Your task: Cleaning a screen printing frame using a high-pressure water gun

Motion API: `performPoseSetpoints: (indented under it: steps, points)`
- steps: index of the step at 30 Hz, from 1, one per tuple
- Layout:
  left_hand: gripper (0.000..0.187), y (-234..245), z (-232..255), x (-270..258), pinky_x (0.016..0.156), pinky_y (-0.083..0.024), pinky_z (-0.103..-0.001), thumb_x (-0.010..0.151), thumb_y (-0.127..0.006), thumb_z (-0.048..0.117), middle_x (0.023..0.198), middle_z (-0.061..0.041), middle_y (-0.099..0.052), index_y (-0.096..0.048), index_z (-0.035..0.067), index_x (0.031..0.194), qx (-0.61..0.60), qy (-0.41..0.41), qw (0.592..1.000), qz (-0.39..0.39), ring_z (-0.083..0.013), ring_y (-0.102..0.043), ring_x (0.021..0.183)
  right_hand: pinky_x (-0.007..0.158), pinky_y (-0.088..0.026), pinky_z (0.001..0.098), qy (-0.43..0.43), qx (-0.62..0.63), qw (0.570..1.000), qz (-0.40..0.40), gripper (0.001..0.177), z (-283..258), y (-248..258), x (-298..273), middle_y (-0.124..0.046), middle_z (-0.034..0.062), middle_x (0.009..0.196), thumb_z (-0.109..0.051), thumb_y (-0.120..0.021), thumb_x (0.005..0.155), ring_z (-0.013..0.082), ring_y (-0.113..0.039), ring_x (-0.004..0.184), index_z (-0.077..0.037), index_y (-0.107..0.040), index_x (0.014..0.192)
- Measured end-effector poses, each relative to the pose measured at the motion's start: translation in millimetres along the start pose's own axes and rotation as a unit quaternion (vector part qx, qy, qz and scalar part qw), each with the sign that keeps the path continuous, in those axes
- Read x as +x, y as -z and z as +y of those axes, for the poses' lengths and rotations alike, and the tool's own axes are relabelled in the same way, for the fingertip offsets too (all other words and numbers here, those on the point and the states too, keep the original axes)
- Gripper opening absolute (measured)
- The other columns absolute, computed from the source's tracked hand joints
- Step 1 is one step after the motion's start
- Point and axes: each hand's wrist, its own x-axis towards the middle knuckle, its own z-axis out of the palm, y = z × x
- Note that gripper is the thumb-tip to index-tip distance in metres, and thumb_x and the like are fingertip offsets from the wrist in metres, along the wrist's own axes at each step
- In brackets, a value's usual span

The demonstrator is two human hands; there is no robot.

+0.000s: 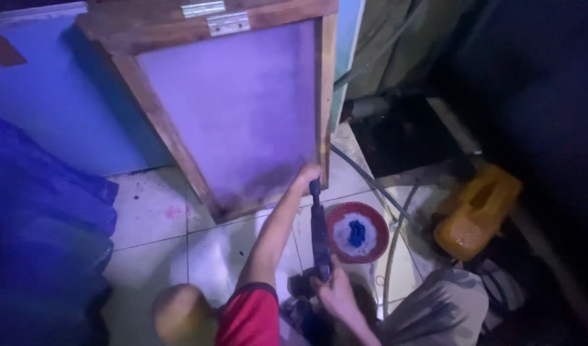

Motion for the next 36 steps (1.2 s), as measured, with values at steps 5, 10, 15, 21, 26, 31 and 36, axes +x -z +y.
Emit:
performPoseSetpoints:
  steps: [5,10,15,21,26,31,36]
  points:
    - [0.023,47.5,62.1,-9.9,0.052,-0.051,-0.037,0.093,-0.053,0.007,0.063,-0.009,-0.061,-0.066,0.002,0.074,-0.029,-0.107,0.994,-0.003,-0.0219,-0.057,0.051,0.075,-0.058,0.0308,0.035,-0.035,0.998,-0.042,0.064,-36.2,11.7,-0.1,-0.076,0.0074,0.093,-0.011,-0.072,0.078,0.0186,-0.07,0.078,-0.009,-0.053,0.14]
    - [0.02,57.7,80.1,28.8,0.058,-0.055,-0.032,0.085,-0.056,0.01,0.059,-0.003,-0.065,-0.069,0.009,0.07,0.205,-0.125,0.97,0.033,-0.0191,-0.064,0.053,0.076,-0.057,0.0334,0.061,-0.069,0.995,-0.035,0.049,-74.9,16.8,-4.6,-0.074,0.0072,0.092,-0.012,-0.071,0.078,0.0201,-0.07,0.08,-0.008,-0.06,0.126]
    - [0.014,43.1,94.0,3.5,0.044,-0.05,-0.029,0.102,-0.058,0.01,0.069,-0.006,-0.061,-0.066,0.002,0.093,-0.004,-0.07,0.997,-0.013,-0.0151,-0.056,0.049,0.072,-0.056,0.0337,0.048,-0.087,0.995,-0.024,0.038,-73.7,13.2,-10.0,-0.071,0.0073,0.084,-0.014,-0.069,0.08,0.0205,-0.067,0.073,-0.009,-0.063,0.117]
    - [0.053,-6.8,83.7,-17.1,0.047,-0.054,-0.034,0.115,-0.028,0.045,0.067,-0.01,-0.062,-0.054,0.002,0.099,-0.219,-0.102,0.959,-0.151,-0.0196,-0.058,0.048,0.057,-0.057,0.0283,0.028,-0.018,0.999,0.028,0.066,-57.9,-0.2,-25.0,-0.08,0.011,0.098,-0.005,-0.071,0.078,0.0157,-0.063,0.056,-0.004,-0.052,0.141]
    - [0.02,-69.9,23.8,69.0,0.051,-0.055,-0.04,0.104,-0.052,0.016,0.076,-0.009,-0.06,-0.06,0.005,0.089,-0.384,-0.032,0.889,-0.249,-0.0249,-0.062,0.06,0.058,-0.055,0.0356,0.045,-0.017,0.996,0.081,0.039,-23.1,-10.0,-17.6,-0.074,0.009,0.077,-0.004,-0.07,0.072,0.0218,-0.065,0.06,-0.007,-0.061,0.111]
    - [0.025,-84.5,31.2,-4.0,0.048,-0.051,-0.037,0.103,-0.055,0.013,0.068,-0.013,-0.062,-0.059,0.0,0.083,-0.336,0.035,0.919,-0.202,-0.024,-0.059,0.052,0.046,-0.05,0.0333,-0.024,0.042,0.995,0.092,0.046,-24.6,-6.6,-18.6,-0.075,0.011,0.072,-0.001,-0.068,0.075,0.021,-0.061,0.045,-0.005,-0.061,0.121]
    - [0.029,-103.5,-1.3,-15.5,0.05,-0.046,-0.032,0.103,-0.06,0.019,0.062,-0.008,-0.061,-0.065,0.004,0.079,-0.235,0.0,0.951,-0.201,-0.0189,-0.055,0.051,0.044,-0.045,0.0309,-0.025,0.025,0.994,0.1,0.04,26.0,-17.2,-12.2,-0.068,0.0059,0.061,-0.006,-0.072,0.077,0.0155,-0.054,0.044,-0.004,-0.066,0.117]
